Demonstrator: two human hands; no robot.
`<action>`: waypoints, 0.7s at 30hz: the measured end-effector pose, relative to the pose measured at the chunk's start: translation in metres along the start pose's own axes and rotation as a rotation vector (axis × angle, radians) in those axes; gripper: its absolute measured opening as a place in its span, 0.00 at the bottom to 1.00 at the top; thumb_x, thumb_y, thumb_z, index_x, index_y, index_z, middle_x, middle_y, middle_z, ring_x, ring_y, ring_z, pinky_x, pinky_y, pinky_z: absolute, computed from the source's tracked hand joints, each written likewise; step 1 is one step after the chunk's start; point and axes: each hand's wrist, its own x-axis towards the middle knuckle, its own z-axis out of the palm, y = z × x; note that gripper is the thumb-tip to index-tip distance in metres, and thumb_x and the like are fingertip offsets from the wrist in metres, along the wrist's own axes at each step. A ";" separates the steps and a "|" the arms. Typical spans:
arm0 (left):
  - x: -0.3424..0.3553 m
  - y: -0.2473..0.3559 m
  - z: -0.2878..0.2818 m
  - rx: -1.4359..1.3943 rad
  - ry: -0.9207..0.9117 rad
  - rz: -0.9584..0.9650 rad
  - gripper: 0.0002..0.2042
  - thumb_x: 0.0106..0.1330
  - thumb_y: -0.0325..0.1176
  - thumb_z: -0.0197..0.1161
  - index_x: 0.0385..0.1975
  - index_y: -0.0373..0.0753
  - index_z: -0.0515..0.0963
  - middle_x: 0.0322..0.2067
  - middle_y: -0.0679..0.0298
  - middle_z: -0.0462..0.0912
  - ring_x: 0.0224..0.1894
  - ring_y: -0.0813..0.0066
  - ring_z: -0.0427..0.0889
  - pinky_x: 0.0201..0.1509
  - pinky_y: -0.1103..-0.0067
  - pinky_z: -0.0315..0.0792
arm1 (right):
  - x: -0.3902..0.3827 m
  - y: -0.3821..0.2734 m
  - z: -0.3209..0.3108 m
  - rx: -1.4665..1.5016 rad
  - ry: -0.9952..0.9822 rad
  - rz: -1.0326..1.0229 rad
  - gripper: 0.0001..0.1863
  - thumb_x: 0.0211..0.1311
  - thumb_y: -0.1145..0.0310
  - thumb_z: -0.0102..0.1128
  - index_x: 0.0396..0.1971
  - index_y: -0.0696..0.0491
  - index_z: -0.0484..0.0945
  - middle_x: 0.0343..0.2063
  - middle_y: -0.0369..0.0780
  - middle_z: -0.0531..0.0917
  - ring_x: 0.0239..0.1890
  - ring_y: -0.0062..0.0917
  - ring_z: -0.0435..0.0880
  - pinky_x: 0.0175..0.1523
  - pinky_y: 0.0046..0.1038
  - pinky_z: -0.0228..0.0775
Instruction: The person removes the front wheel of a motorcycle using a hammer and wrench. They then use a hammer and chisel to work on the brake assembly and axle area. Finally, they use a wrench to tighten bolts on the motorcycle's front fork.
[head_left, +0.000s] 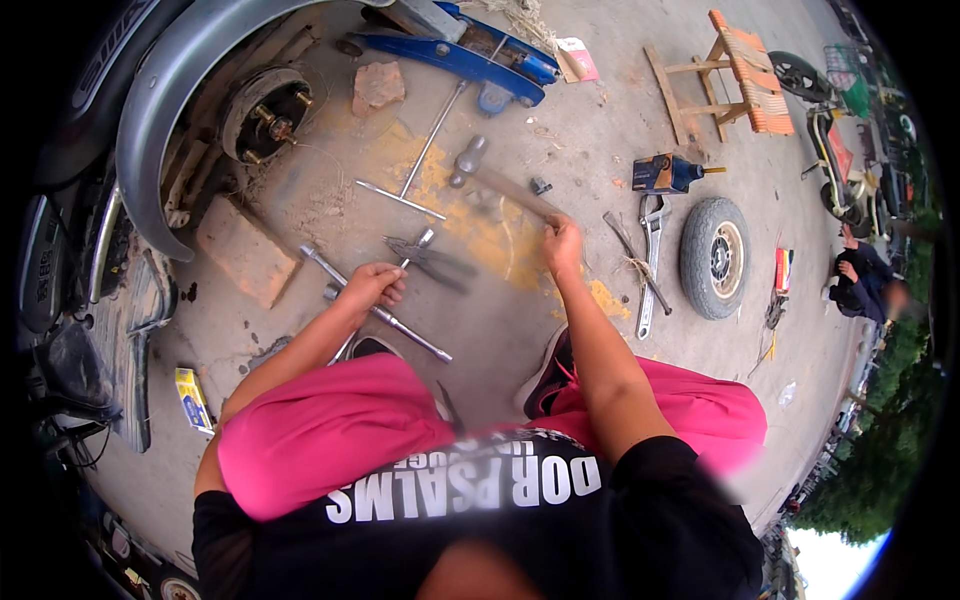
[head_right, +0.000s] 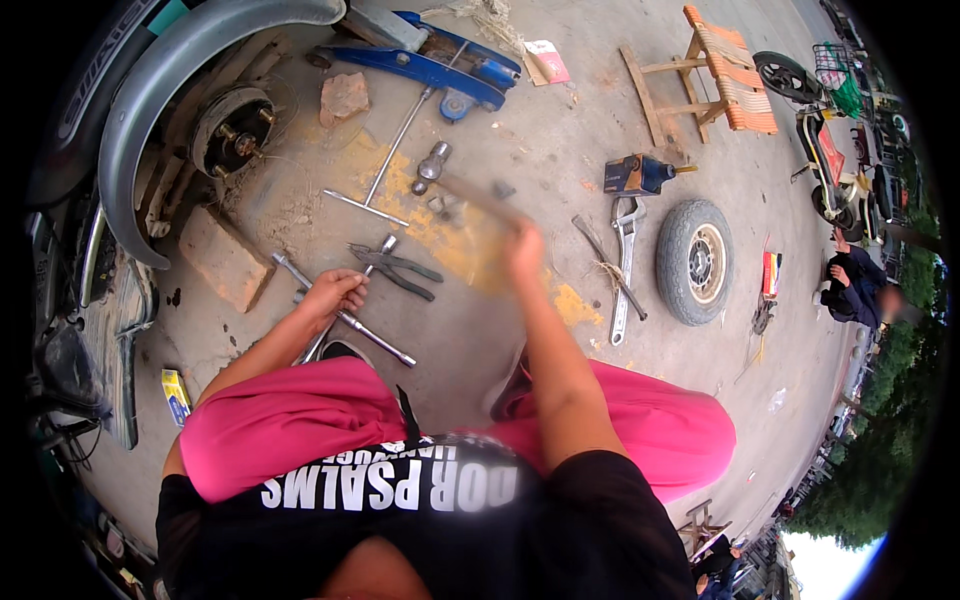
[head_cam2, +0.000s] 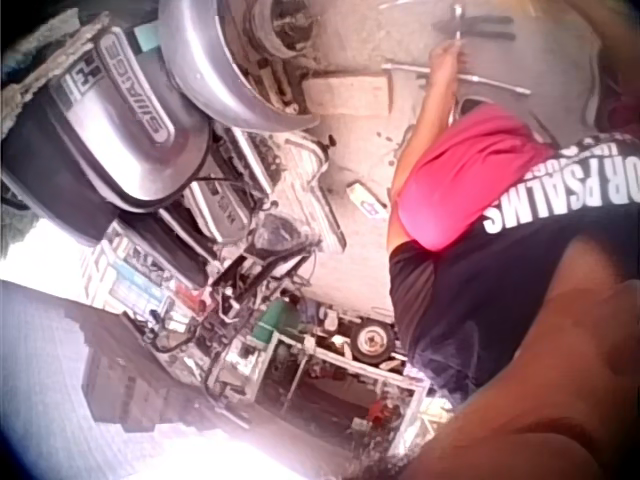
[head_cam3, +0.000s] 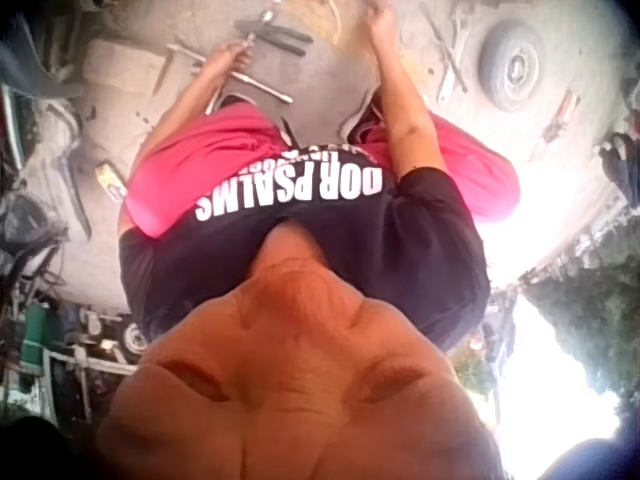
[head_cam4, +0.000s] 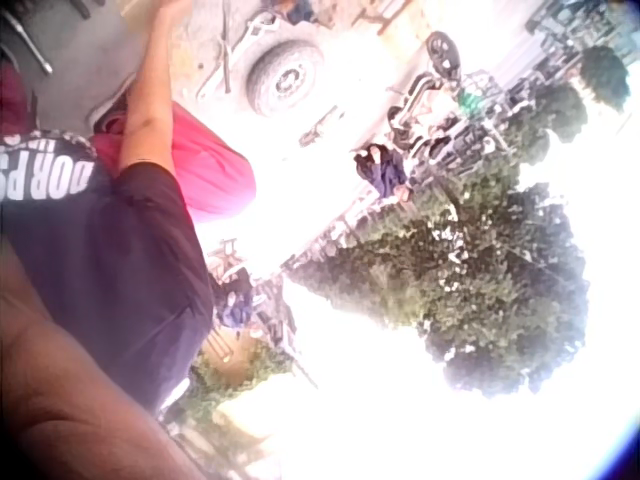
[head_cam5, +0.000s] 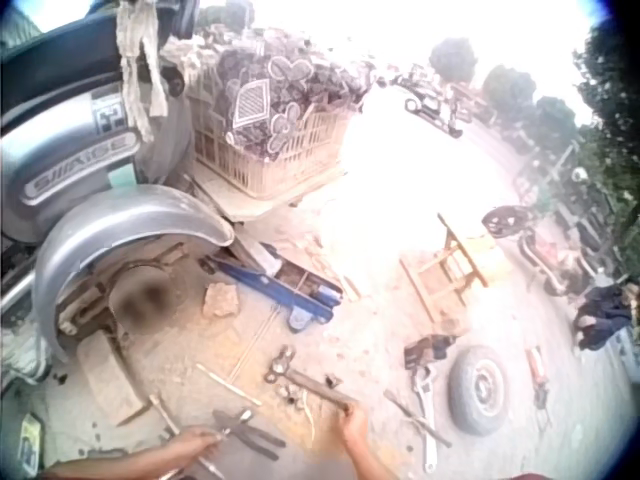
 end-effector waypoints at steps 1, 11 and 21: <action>-0.002 -0.001 -0.003 -0.005 0.002 0.004 0.11 0.69 0.35 0.55 0.40 0.34 0.79 0.28 0.64 0.80 0.26 0.78 0.79 0.29 0.83 0.73 | 0.002 -0.004 0.000 -0.066 0.011 -0.027 0.10 0.55 0.74 0.60 0.37 0.57 0.80 0.37 0.48 0.81 0.39 0.41 0.81 0.47 0.34 0.73; -0.019 0.039 -0.024 -0.054 0.222 0.144 0.11 0.70 0.34 0.55 0.42 0.33 0.78 0.28 0.64 0.81 0.28 0.79 0.81 0.30 0.83 0.75 | 0.032 -0.087 -0.011 0.095 -0.016 -0.209 0.10 0.58 0.76 0.54 0.39 0.59 0.78 0.38 0.48 0.78 0.40 0.43 0.79 0.48 0.36 0.71; -0.058 0.134 -0.079 -0.538 0.420 0.625 0.13 0.72 0.41 0.52 0.43 0.36 0.74 0.31 0.63 0.80 0.32 0.75 0.81 0.35 0.80 0.76 | 0.021 -0.217 0.088 0.591 -0.412 -0.355 0.10 0.63 0.72 0.55 0.40 0.60 0.80 0.24 0.35 0.80 0.26 0.17 0.75 0.33 0.22 0.68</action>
